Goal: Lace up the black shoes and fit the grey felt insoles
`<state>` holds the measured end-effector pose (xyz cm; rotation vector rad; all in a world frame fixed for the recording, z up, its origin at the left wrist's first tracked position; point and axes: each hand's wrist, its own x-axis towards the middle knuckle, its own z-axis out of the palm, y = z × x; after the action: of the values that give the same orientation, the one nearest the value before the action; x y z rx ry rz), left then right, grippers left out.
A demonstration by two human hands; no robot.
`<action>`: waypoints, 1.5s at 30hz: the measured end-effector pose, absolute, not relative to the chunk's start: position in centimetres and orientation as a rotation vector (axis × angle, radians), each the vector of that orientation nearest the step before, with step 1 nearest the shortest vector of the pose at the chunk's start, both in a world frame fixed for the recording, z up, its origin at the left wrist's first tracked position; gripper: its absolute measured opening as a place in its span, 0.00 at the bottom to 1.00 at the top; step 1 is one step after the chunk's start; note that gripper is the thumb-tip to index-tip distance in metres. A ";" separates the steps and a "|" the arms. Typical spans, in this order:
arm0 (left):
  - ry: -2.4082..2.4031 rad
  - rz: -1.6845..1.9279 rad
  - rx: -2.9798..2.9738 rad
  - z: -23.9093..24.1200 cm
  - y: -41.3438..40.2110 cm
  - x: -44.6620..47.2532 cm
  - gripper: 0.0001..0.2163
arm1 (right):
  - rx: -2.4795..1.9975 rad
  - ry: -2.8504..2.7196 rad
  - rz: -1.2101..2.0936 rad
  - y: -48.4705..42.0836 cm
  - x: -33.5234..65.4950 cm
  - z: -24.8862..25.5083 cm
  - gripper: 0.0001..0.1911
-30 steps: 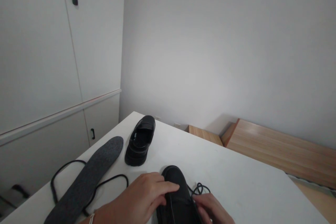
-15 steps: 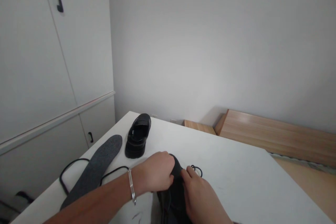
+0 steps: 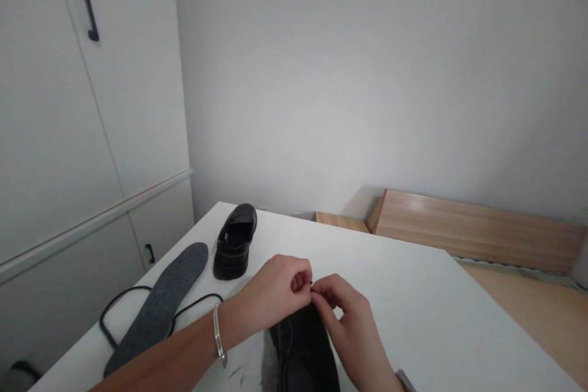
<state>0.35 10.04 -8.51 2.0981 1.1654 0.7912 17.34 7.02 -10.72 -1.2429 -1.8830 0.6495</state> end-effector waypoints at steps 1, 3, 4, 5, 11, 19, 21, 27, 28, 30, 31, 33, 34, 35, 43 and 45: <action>1.127 0.844 2.011 -8.3 9.8 0.4 0.05 | -1.208 -1.780 0.762 7.0 17.3 -10.6 0.09; 1.070 0.909 1.887 -7.9 9.4 0.2 0.06 | -1.156 -1.607 0.924 7.0 17.0 -10.4 0.13; 1.053 0.922 1.842 -7.8 9.2 0.1 0.06 | -1.130 -1.544 0.966 7.0 16.8 -10.3 0.14; 1.045 0.926 1.805 -7.7 9.1 0.0 0.07 | -1.106 -1.494 0.984 7.0 16.6 -10.4 0.16; 0.991 0.937 1.544 -7.2 8.0 -0.6 0.07 | -1.047 -1.500 0.941 7.1 15.8 -11.1 0.13; 1.455 0.745 1.846 -9.4 12.3 -3.2 0.01 | -0.957 -1.681 0.725 6.7 15.9 -11.3 0.06; 1.550 0.635 1.851 -11.2 13.7 -3.7 0.03 | -0.945 -1.741 0.663 6.6 16.2 -11.8 0.05; 1.434 0.396 1.583 -15.7 14.8 -3.4 0.08 | -0.906 -1.904 0.534 6.6 17.5 -12.9 0.05; 1.413 0.405 1.539 -16.1 14.9 -3.5 0.06 | -0.898 -1.916 0.527 6.6 17.6 -12.9 0.05; 1.365 0.425 1.460 -16.8 14.9 -3.8 0.06 | -0.873 -1.935 0.530 6.7 17.8 -13.0 0.06; 1.336 0.436 1.424 -17.1 14.9 -4.0 0.10 | -0.858 -1.938 0.544 6.7 17.8 -13.0 0.06; 1.274 0.473 1.355 -17.8 14.9 -4.3 0.15 | -0.818 -1.934 0.603 6.7 17.8 -13.1 0.07; 1.247 0.501 1.323 -18.1 14.9 -4.4 0.17 | -0.792 -1.923 0.639 6.7 17.7 -13.1 0.07; 1.224 0.534 1.293 -18.5 14.9 -4.5 0.18 | -0.762 -1.907 0.675 6.6 17.5 -13.2 0.07; 1.091 0.721 1.116 -19.8 15.0 -5.0 0.27 | -0.515 -1.689 0.741 6.2 15.8 -14.3 0.09; 1.066 0.723 1.091 -19.6 15.1 -5.1 0.28 | -0.478 -1.675 0.799 6.1 15.9 -14.5 0.10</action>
<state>-5.11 15.14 -19.64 1.0911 1.0655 0.7230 15.91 6.15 -14.53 -0.4779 -1.6750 0.7993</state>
